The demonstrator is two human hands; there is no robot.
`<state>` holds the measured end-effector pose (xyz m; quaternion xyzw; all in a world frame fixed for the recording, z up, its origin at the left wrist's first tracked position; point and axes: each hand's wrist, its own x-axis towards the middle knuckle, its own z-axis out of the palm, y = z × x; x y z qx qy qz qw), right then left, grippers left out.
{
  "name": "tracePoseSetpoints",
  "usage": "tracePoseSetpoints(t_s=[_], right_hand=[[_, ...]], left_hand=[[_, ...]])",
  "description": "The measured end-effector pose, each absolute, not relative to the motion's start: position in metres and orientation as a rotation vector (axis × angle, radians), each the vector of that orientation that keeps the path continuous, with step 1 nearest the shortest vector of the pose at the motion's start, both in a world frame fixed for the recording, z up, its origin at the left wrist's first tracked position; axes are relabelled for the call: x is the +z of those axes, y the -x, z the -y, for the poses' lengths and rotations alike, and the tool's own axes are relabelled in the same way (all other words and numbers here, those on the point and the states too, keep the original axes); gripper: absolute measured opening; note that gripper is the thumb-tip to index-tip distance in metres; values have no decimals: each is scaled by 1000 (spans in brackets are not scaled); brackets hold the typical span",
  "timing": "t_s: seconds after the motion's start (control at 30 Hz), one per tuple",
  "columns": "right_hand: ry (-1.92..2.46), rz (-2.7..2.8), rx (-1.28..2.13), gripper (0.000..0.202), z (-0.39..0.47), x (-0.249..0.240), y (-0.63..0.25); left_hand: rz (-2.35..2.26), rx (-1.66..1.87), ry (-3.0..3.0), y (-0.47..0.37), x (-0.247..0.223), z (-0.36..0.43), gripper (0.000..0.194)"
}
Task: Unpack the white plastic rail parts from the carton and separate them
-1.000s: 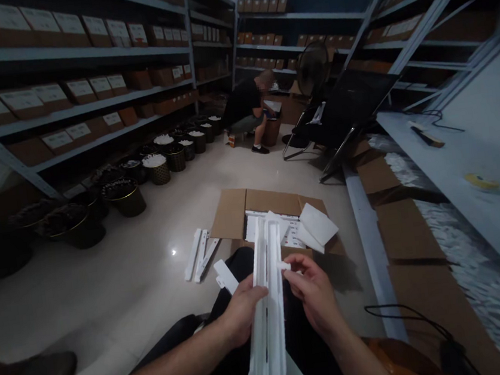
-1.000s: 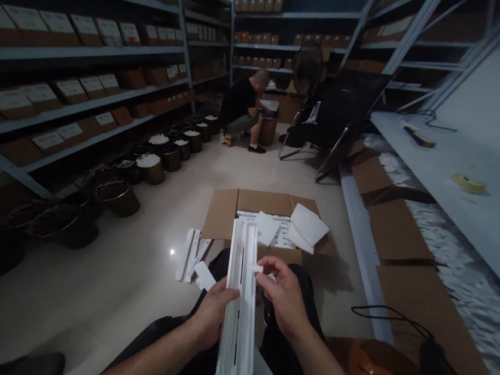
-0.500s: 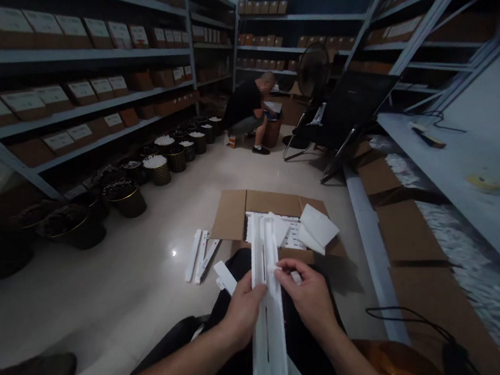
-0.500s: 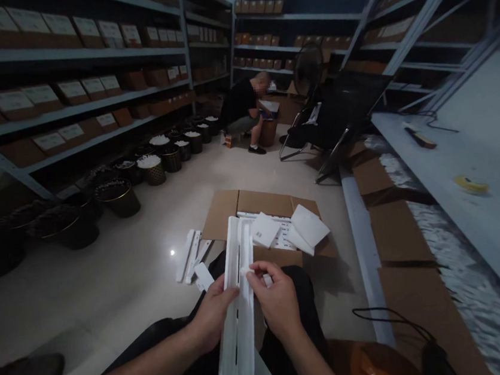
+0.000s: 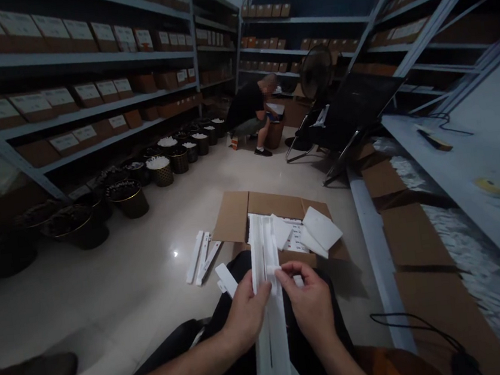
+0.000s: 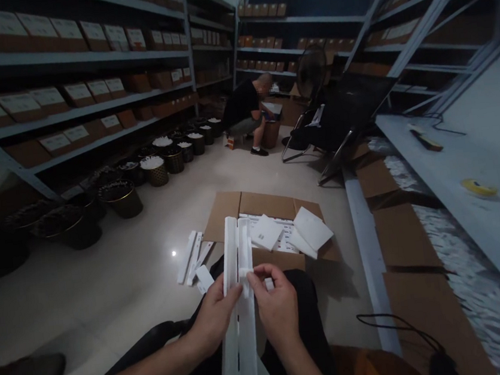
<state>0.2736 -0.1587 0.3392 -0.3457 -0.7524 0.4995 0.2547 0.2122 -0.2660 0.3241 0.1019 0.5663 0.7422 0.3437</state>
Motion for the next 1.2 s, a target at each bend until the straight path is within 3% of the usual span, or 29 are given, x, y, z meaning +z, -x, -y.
tracePoseSetpoints(t_s=[0.8,1.2], right_hand=[[977,1912,1310,27,166,328,-266],[895,1811,1509,30,163,325,-266]], left_hand=[[-1591,1895,-384,-205,322,264,33],[-1624,1857,-397,-197,322,265,39]])
